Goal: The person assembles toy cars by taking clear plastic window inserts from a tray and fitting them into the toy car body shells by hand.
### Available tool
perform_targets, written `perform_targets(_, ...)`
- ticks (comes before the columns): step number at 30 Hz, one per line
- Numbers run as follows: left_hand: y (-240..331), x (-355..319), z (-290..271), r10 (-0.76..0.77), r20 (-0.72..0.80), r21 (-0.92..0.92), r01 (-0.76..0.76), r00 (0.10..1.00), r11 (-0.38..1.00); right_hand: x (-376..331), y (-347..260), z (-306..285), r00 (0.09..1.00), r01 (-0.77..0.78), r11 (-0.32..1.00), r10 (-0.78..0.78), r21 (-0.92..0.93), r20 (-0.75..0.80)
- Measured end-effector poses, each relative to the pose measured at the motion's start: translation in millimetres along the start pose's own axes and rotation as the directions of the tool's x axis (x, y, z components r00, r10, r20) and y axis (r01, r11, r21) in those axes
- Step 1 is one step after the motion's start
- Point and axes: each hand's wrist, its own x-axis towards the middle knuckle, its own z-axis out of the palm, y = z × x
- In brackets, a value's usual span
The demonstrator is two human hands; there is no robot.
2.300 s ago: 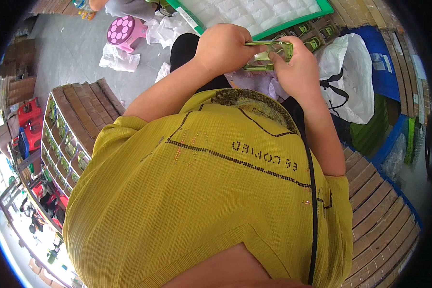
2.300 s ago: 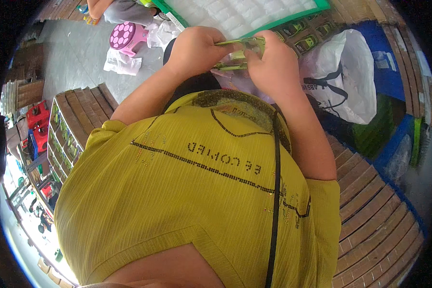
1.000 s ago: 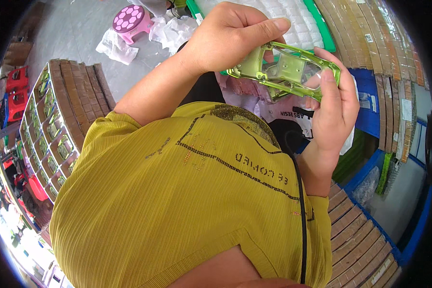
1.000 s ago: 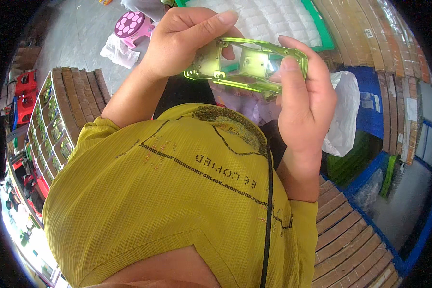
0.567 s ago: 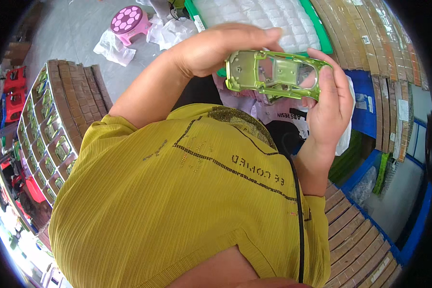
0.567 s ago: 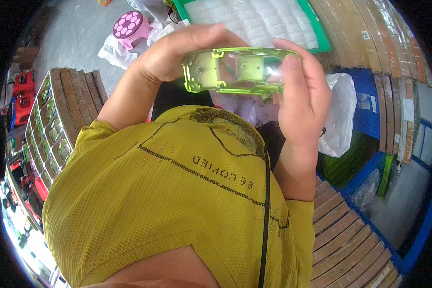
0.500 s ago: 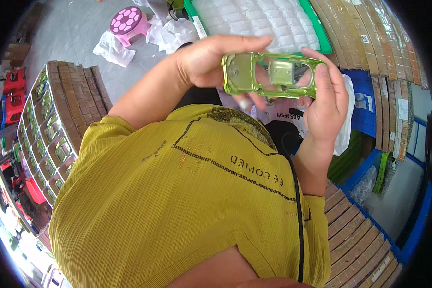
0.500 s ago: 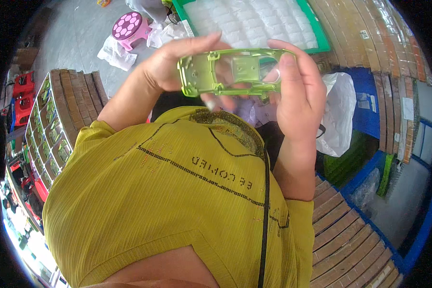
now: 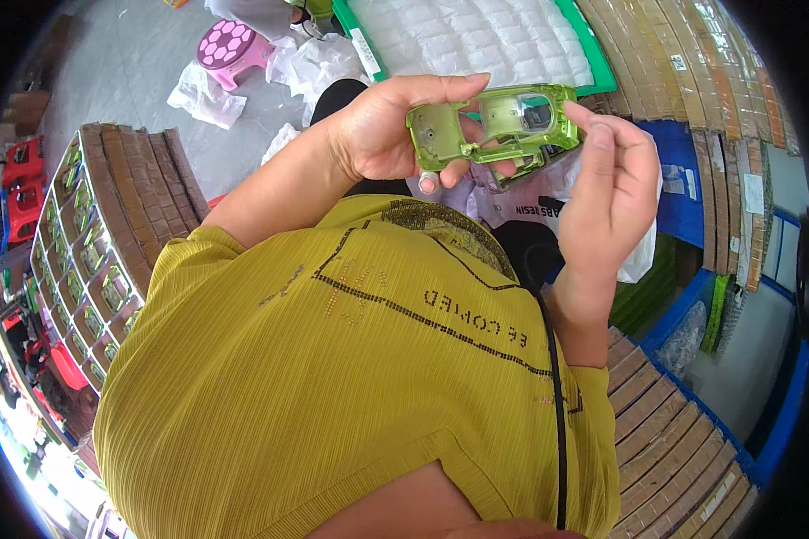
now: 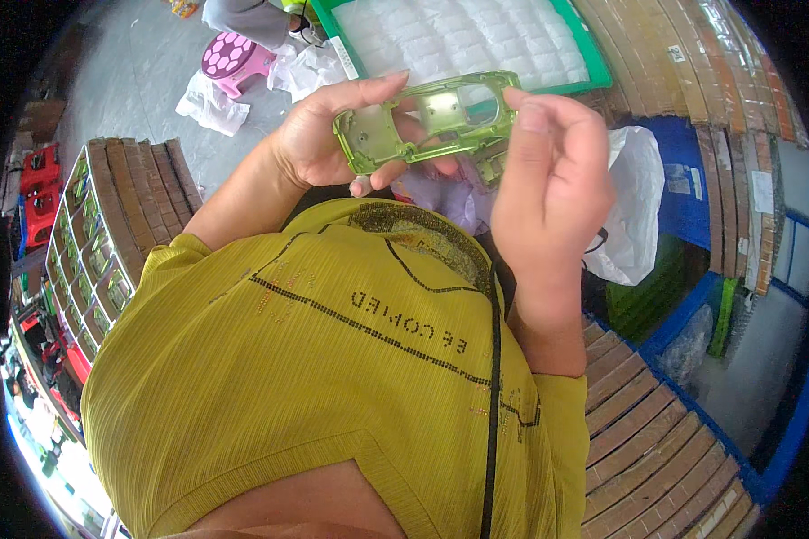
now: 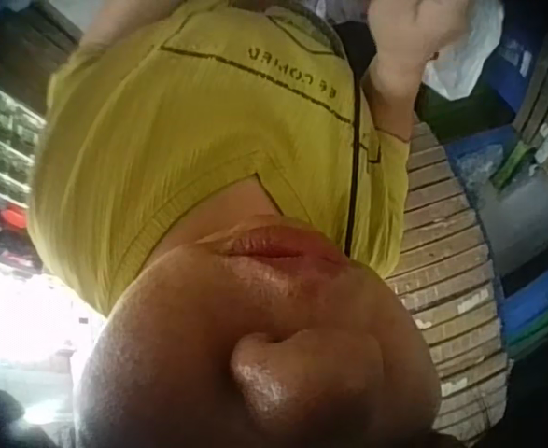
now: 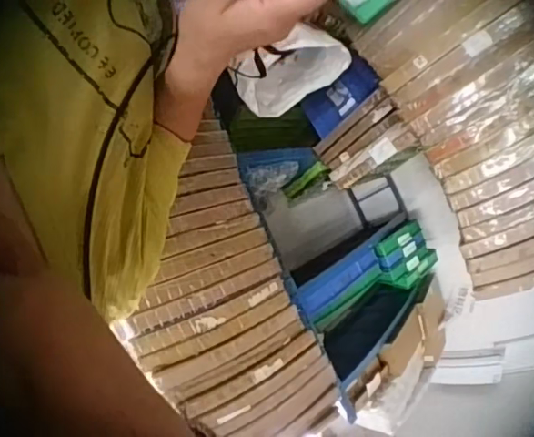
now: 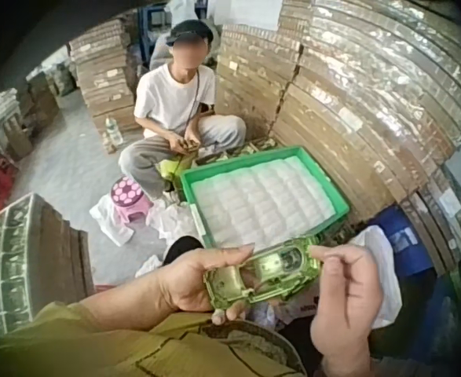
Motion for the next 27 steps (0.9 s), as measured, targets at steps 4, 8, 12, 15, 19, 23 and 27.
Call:
perform_targets(4, -3, 1, 3, 0.086, -0.068, 0.179, -0.073, 0.994, 0.981, -3, -3, 3, 0.997, -0.052, 0.977, 0.063, -0.208, 0.044)
perform_targets(8, -5, 1, 9, 0.127, -0.164, 0.286, -0.076, 0.978, 0.955, -3, 3, 6, 0.997, -0.019, 0.96, 0.039, -0.278, 0.069)
perform_targets(12, -6, 2, 15, 0.177, -0.251, 0.357, -0.079, 0.952, 0.931, -1, 2, 8, 0.995, 0.059, 0.889, -0.014, -0.454, 0.103)
perform_targets(15, -5, 3, 10, 0.16, -0.213, 0.27, -0.099, 0.964, 0.958, -2, 4, 9, 0.993, 0.025, 0.879, 0.032, -0.476, 0.111)
perform_targets(19, -6, 6, 4, 0.103, -0.182, 0.202, -0.066, 0.978, 0.977, 0, 9, 7, 0.987, -0.084, 0.911, 0.131, -0.405, 0.088)
perform_targets(23, -6, 8, 1, 0.075, -0.174, 0.158, -0.047, 0.982, 0.986, 3, 9, 4, 0.976, -0.138, 0.896, 0.196, -0.422, 0.097)
perform_targets(27, -5, 9, 0, 0.063, -0.196, 0.129, -0.038, 0.979, 0.991, 4, 13, 4, 0.974, -0.14, 0.91, 0.198, -0.39, 0.113)
